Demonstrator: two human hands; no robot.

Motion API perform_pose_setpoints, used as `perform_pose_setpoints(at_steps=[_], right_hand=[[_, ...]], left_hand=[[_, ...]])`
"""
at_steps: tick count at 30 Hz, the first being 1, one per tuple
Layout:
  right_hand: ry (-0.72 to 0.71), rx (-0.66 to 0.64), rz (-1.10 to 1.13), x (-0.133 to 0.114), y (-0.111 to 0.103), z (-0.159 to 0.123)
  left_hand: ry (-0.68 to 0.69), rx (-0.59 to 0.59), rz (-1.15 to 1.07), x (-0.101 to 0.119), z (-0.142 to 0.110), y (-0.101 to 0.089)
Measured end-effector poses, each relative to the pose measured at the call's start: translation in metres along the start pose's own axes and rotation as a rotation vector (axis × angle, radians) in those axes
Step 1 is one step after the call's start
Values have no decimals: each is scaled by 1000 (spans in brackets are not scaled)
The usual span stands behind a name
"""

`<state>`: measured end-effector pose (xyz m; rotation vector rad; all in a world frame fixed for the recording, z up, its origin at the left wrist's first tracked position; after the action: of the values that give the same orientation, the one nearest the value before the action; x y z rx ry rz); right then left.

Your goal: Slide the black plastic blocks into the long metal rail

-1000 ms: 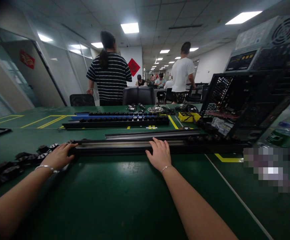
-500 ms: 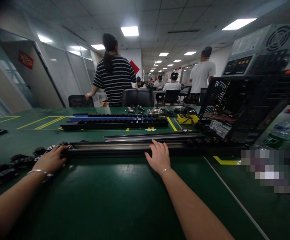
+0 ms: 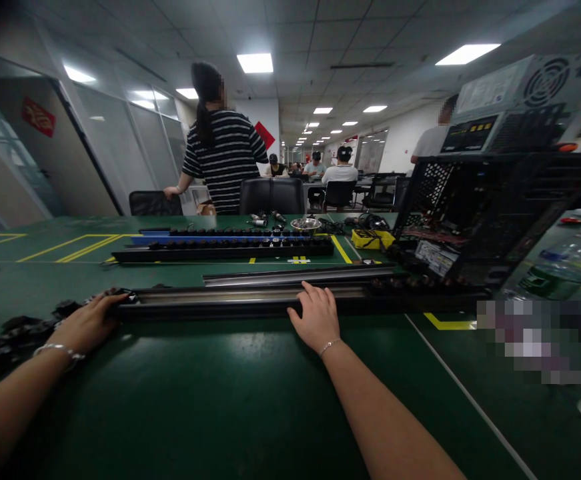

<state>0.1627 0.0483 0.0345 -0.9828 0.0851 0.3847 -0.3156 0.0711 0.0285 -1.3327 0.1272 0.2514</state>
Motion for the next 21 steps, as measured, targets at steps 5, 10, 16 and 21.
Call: perform_pose_setpoints(at_steps=[5, 10, 16, 21], right_hand=[[-2, -5, -2, -1, -2, 0], [-7, 7, -2, -1, -1, -1], [4, 6, 8, -1, -1, -1], [6, 3, 8, -1, -1, -1]], left_hand=[[-31, 36, 91, -8, 2, 7], [-153, 41, 124, -19, 2, 9], [-174, 18, 49, -17, 6, 11], [-180, 3, 6, -15, 18, 7]])
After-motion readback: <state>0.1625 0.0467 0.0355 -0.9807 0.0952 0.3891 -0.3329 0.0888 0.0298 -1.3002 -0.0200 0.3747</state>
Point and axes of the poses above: each hand's wrist, its own z-axis towards the middle knuckle, its own y-axis out of the palm, x = y × z, the point moved 7 cm from there along z, towards the middle knuckle, and after that the axes turned 5 degrees about z, right-handed, at the moved point
